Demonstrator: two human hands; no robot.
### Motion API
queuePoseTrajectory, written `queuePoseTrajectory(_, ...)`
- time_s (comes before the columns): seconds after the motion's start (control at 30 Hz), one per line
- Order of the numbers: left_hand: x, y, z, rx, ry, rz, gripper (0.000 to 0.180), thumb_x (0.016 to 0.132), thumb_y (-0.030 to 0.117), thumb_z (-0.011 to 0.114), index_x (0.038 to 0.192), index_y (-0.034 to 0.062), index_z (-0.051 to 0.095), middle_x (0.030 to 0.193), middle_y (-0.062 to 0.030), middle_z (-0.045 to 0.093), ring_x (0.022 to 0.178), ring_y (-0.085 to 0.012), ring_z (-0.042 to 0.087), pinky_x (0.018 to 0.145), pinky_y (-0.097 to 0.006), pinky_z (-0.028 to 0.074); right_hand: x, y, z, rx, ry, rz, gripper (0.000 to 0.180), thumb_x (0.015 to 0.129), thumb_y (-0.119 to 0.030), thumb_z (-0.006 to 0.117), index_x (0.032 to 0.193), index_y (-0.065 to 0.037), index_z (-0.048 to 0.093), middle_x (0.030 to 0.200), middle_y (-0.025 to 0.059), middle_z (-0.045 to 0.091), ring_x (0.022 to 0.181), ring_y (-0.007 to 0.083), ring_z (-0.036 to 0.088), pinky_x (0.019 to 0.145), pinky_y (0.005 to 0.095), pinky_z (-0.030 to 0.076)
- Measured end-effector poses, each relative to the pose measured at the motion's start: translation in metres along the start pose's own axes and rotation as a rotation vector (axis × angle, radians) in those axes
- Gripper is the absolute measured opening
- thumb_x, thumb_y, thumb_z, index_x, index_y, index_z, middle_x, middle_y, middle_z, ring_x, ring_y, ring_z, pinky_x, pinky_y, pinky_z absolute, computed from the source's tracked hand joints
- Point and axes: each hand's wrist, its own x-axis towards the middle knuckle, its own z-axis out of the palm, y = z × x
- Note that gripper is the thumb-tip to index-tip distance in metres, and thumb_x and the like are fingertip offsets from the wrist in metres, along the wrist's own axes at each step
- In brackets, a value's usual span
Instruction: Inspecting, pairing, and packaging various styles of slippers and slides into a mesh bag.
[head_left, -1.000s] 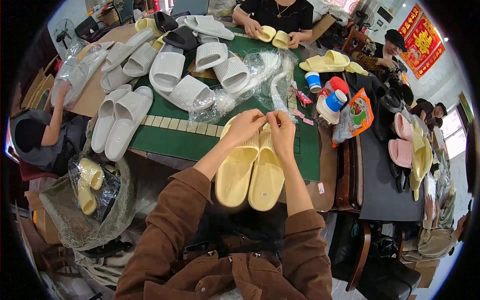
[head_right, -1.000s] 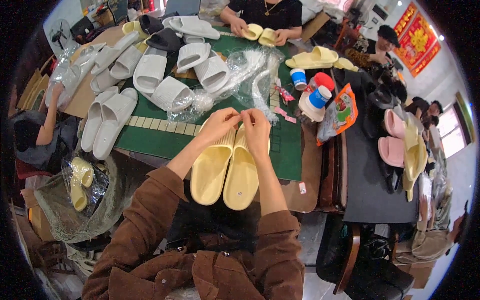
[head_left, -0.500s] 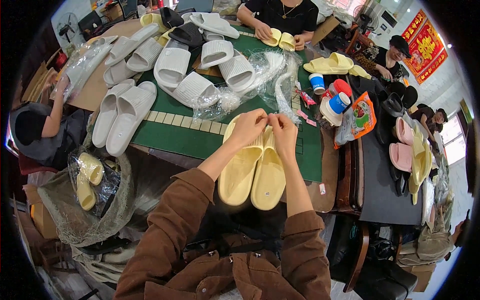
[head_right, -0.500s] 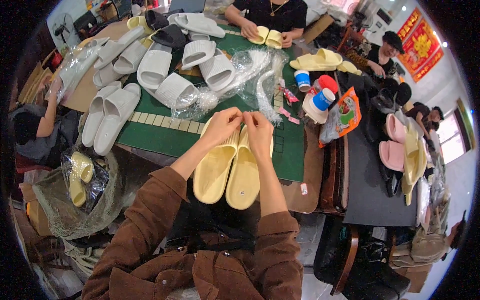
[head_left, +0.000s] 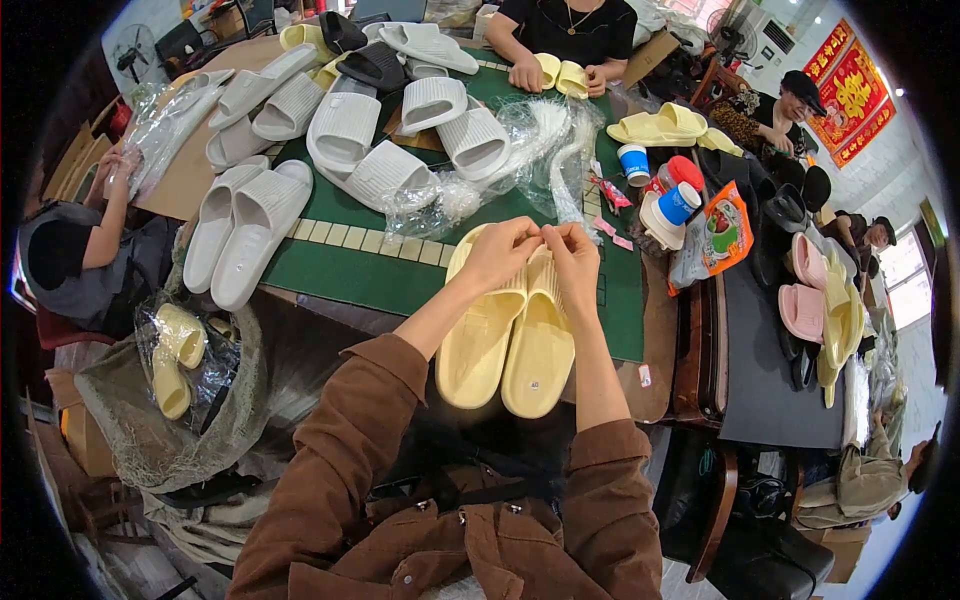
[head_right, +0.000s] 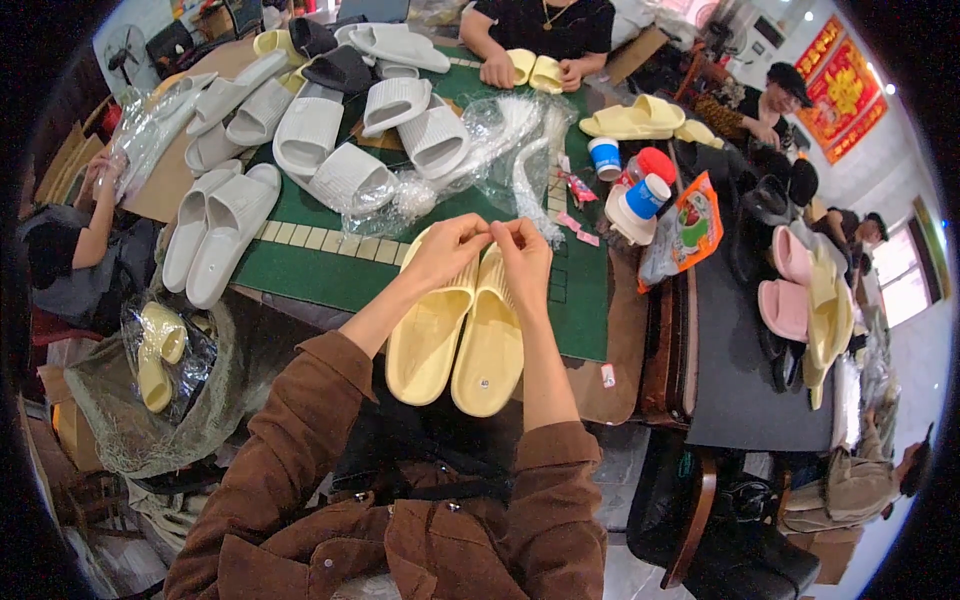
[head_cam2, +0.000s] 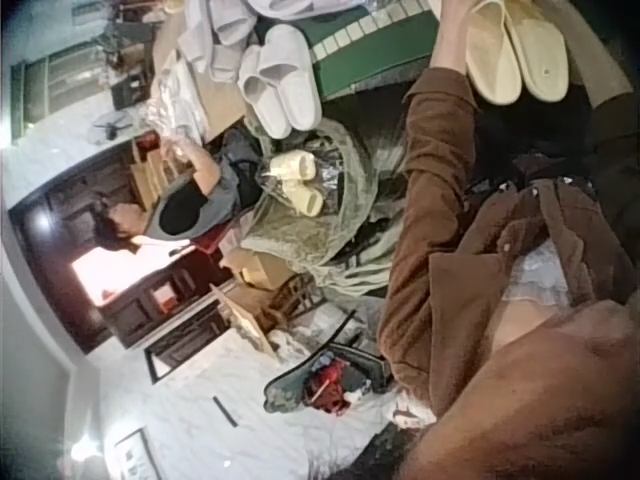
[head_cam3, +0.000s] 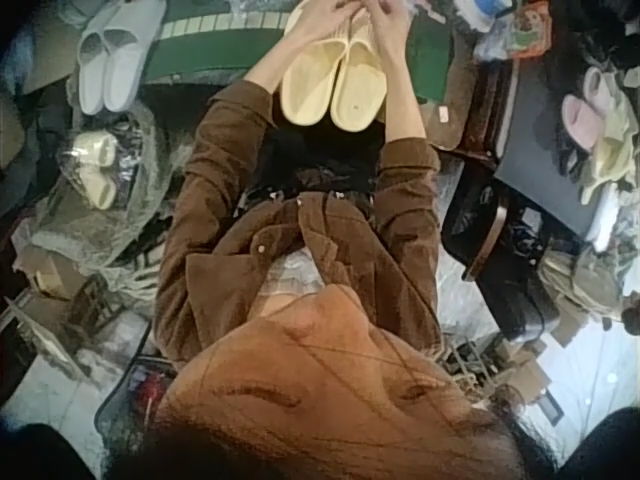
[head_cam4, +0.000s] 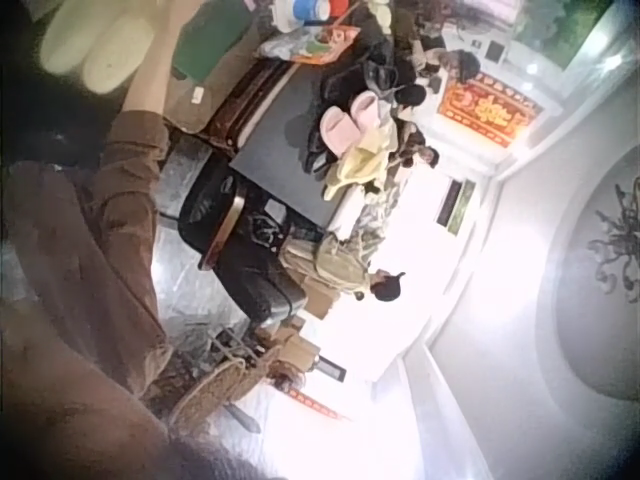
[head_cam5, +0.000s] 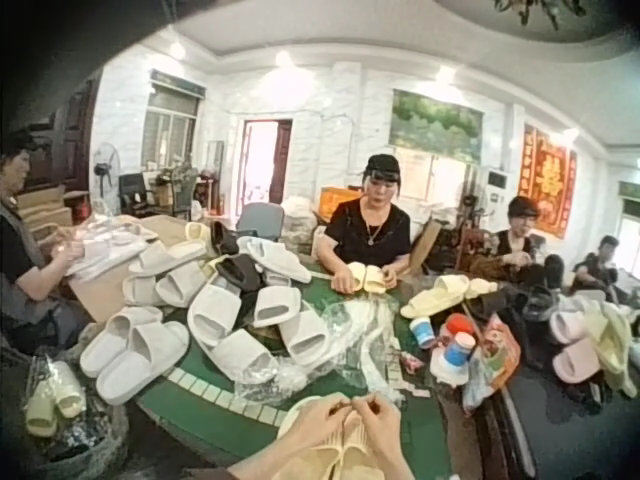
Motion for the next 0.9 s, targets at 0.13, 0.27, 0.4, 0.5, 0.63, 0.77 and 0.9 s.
queuePoseTrajectory(0.13,0.002,0.001,-0.001,0.077,0.008,-0.048,0.016,0.090,0.015,0.058,0.089,-0.0014,0.060,0.062,-0.0055,0.053,0.054,-0.0093,0.042,0.050,-0.029,0.035,-0.002,-0.004,0.001,-0.015,-0.008,0.012,0.017,0.090,-0.017,0.062,0.080,-0.003,0.061,0.071,-0.0050,0.054,0.063,0.0027,0.043,0.058,0.0190,0.034)
queuePoseTrajectory(0.27,0.000,-0.003,0.000,0.057,0.041,-0.015,0.014,0.090,0.012,0.057,0.090,-0.0012,0.059,0.061,-0.0056,0.053,0.053,-0.0090,0.043,0.049,-0.029,0.035,-0.003,-0.006,0.004,-0.069,-0.005,0.034,0.023,0.090,-0.020,0.060,0.083,0.001,0.065,0.070,-0.0003,0.059,0.063,0.0059,0.047,0.058,0.0224,0.039)
queuePoseTrajectory(0.4,-0.001,-0.001,-0.001,0.014,0.047,-0.039,0.012,0.089,0.011,0.056,0.092,-0.0009,0.059,0.063,-0.0063,0.056,0.054,-0.0088,0.045,0.050,-0.028,0.036,-0.003,-0.004,-0.001,-0.090,0.016,0.036,0.020,0.089,-0.018,0.060,0.087,0.001,0.065,0.073,0.0008,0.061,0.064,0.0061,0.049,0.059,0.0225,0.040)
queuePoseTrajectory(0.5,0.000,0.002,0.000,-0.035,0.030,-0.075,0.013,0.087,0.011,0.057,0.092,-0.0010,0.058,0.064,-0.0080,0.059,0.055,-0.0115,0.050,0.051,-0.029,0.039,-0.002,-0.004,-0.001,-0.033,0.021,0.044,0.019,0.088,-0.017,0.060,0.091,0.001,0.066,0.076,0.0024,0.064,0.067,0.0074,0.053,0.062,0.0233,0.043)
queuePoseTrajectory(0.63,0.000,-0.005,0.000,-0.024,0.119,-0.039,0.014,0.086,0.012,0.058,0.092,-0.0011,0.058,0.062,-0.0066,0.059,0.055,-0.0123,0.053,0.051,-0.029,0.040,-0.005,-0.007,0.005,-0.148,-0.009,-0.050,0.015,0.084,-0.013,0.064,0.091,0.000,0.064,0.078,0.0055,0.065,0.070,0.0109,0.058,0.065,0.0258,0.047)
queuePoseTrajectory(0.77,0.000,-0.007,-0.001,-0.055,0.097,-0.090,0.012,0.087,0.012,0.058,0.089,-0.0003,0.057,0.058,-0.0034,0.053,0.052,-0.0069,0.043,0.047,-0.027,0.034,-0.005,-0.006,0.007,-0.133,0.008,-0.117,0.011,0.083,-0.009,0.064,0.087,0.000,0.062,0.076,0.0055,0.063,0.067,0.0116,0.057,0.063,0.0263,0.046)
queuePoseTrajectory(0.9,0.002,-0.008,-0.001,0.002,0.047,-0.090,0.012,0.087,0.012,0.059,0.087,-0.0001,0.057,0.056,-0.0017,0.052,0.050,-0.0056,0.042,0.046,-0.027,0.032,-0.007,-0.009,0.009,-0.188,0.017,-0.217,0.008,0.082,-0.006,0.062,0.085,0.001,0.059,0.075,0.0073,0.059,0.063,0.0137,0.055,0.059,0.0277,0.045)
